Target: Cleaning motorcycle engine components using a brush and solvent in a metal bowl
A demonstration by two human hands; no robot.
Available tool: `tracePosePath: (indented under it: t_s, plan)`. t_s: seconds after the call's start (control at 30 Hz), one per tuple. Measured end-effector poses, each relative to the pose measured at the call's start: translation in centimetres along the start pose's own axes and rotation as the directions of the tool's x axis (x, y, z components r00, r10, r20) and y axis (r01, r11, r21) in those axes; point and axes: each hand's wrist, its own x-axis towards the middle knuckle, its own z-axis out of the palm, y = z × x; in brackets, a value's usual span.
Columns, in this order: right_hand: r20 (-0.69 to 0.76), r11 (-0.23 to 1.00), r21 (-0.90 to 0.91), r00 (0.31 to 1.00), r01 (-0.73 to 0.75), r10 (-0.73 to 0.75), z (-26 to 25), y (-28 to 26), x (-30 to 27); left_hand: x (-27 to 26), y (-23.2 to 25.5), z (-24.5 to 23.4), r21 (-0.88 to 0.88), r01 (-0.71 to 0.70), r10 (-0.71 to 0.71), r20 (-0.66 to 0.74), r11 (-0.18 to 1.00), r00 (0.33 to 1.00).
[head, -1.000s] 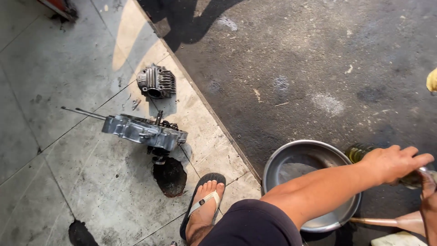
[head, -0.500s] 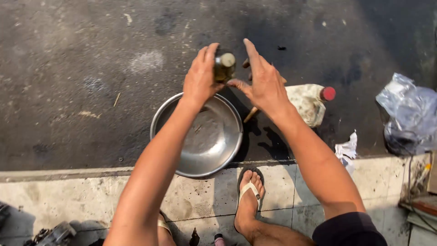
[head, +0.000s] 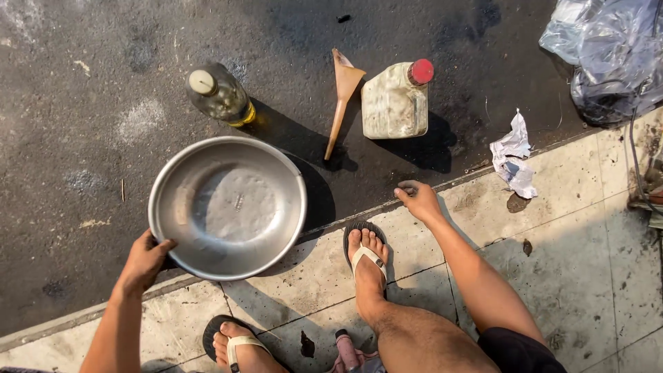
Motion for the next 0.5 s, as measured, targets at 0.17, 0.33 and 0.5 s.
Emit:
tracePosePath:
  t_s: [0.17,0.33,0.5]
  plan:
    - [0.004,0.984,-0.174,0.999,0.044,-0.044,-0.1,-1.3,0.5,-3.0,-2.8,-11.7,-0.272,0.153,-0.154,0.016,0.950,0.988]
    - [0.001,0.967,-0.228,0.993,0.113,-0.116,0.6,-2.0,0.6,-4.1,-7.1,-16.0,-0.337,-0.017,-0.045,-0.175,0.941,0.983]
    - [-0.036,0.956,-0.248,0.985,0.153,-0.167,-0.1,-0.9,-1.9,-0.6,-11.0,-11.4,-0.390,-0.062,0.028,-0.093,0.919,0.995]
